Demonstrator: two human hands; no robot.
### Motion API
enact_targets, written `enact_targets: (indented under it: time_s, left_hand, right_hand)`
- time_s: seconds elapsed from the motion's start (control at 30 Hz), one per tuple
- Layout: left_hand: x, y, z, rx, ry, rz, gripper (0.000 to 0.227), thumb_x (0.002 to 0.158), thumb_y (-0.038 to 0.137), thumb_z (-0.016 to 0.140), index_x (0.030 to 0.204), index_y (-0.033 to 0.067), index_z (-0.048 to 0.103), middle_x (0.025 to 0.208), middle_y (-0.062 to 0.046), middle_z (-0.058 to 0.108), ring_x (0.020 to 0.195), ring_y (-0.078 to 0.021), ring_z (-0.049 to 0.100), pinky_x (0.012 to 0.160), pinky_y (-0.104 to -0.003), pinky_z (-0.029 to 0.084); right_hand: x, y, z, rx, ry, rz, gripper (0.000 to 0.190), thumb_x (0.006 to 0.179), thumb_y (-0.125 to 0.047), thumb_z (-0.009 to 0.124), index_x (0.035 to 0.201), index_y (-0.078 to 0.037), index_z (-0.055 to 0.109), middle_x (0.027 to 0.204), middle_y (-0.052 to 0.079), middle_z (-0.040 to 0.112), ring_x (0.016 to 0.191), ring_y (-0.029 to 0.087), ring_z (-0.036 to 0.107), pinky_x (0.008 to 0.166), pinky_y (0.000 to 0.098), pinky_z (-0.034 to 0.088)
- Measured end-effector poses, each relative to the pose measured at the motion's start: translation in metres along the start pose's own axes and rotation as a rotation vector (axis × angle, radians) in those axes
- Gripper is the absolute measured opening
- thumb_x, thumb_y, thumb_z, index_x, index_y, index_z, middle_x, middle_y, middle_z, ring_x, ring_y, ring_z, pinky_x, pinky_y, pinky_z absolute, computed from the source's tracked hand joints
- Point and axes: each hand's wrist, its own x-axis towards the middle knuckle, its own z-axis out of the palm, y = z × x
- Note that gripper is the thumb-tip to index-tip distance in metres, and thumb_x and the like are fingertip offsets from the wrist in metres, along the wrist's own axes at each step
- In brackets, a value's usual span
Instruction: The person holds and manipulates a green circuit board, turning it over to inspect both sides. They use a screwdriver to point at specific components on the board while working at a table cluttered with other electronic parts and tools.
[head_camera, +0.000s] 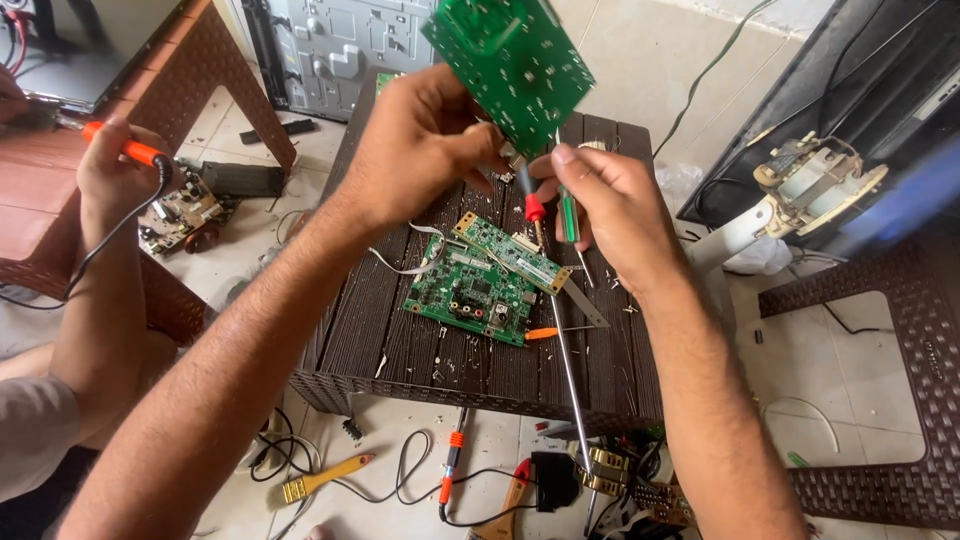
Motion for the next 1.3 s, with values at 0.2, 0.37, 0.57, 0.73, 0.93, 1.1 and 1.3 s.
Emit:
enact_targets:
  time_s: [0.2,0.37,0.57,0.73,0.93,1.1,1.3]
  left_hand:
    - [0.004,-0.021,-0.014,0.028,0.070,-0.051,0.018,0.094,-0.007,0.062,0.110,0.0005,0.063,0.092,-0.009,0.071,0.074,-0.0118,0.073,0.062,-0.020,0.068]
    - [0.000,-0.045,-0.018,-0.010,0.029,-0.107,0.021,0.093,-0.005,0.059,0.113,-0.0015,0.063,0.099,-0.012,0.072,0.079,-0.0163,0.076,0.065,-0.024,0.071]
    - [-0.006,-0.080,-0.021,-0.062,-0.023,-0.196,0.012,0.093,-0.003,0.063,0.105,-0.0057,0.062,0.093,-0.015,0.068,0.077,-0.0204,0.076,0.061,-0.024,0.071]
    - [-0.009,-0.091,-0.020,-0.086,-0.049,-0.247,0.020,0.090,-0.002,0.064,0.110,-0.0047,0.063,0.098,-0.014,0.071,0.081,-0.0187,0.075,0.059,-0.023,0.069]
    - [-0.014,-0.103,-0.019,-0.121,-0.067,-0.245,0.011,0.090,-0.002,0.066,0.099,-0.0060,0.063,0.086,-0.016,0.071,0.073,-0.0199,0.077,0.054,-0.025,0.068]
    - [-0.017,-0.117,-0.015,-0.143,-0.060,-0.276,0.008,0.090,-0.002,0.066,0.093,-0.0043,0.059,0.082,-0.017,0.069,0.074,-0.0244,0.078,0.055,-0.030,0.070]
    - [-0.023,-0.147,-0.008,-0.130,-0.156,-0.309,0.012,0.088,-0.005,0.068,0.098,-0.0001,0.064,0.083,-0.012,0.071,0.065,-0.0173,0.070,0.055,-0.025,0.061]
  right_hand:
    - [0.006,0.025,-0.024,-0.774,0.034,0.222,0.027,0.100,-0.029,0.063,0.115,-0.010,0.074,0.085,0.003,0.069,0.064,0.011,0.057,0.058,0.0285,0.044]
    - [0.009,0.047,-0.035,-1.071,-0.034,0.461,0.033,0.099,-0.039,0.061,0.118,-0.016,0.075,0.087,0.005,0.073,0.076,0.019,0.067,0.079,0.0409,0.052]
    - [0.010,0.061,-0.041,-1.052,-0.058,0.499,0.027,0.103,-0.036,0.061,0.112,-0.014,0.075,0.074,0.005,0.068,0.062,0.015,0.061,0.063,0.0347,0.047]
    - [0.010,0.062,-0.040,-1.104,-0.070,0.474,0.025,0.101,-0.036,0.062,0.112,-0.018,0.076,0.082,0.003,0.071,0.065,0.016,0.061,0.066,0.0373,0.047]
    - [0.008,0.055,-0.036,-1.103,-0.077,0.471,0.027,0.100,-0.034,0.060,0.119,-0.021,0.075,0.091,0.002,0.073,0.068,0.016,0.062,0.071,0.0396,0.048]
    - [0.006,0.048,-0.046,-1.203,-0.042,0.367,0.025,0.098,-0.034,0.062,0.113,-0.022,0.077,0.087,0.003,0.074,0.074,0.022,0.067,0.075,0.0433,0.051]
    - [0.006,0.063,-0.052,-1.094,-0.160,0.358,0.027,0.101,-0.019,0.056,0.121,-0.027,0.072,0.127,-0.001,0.069,0.102,0.018,0.066,0.096,0.0462,0.051]
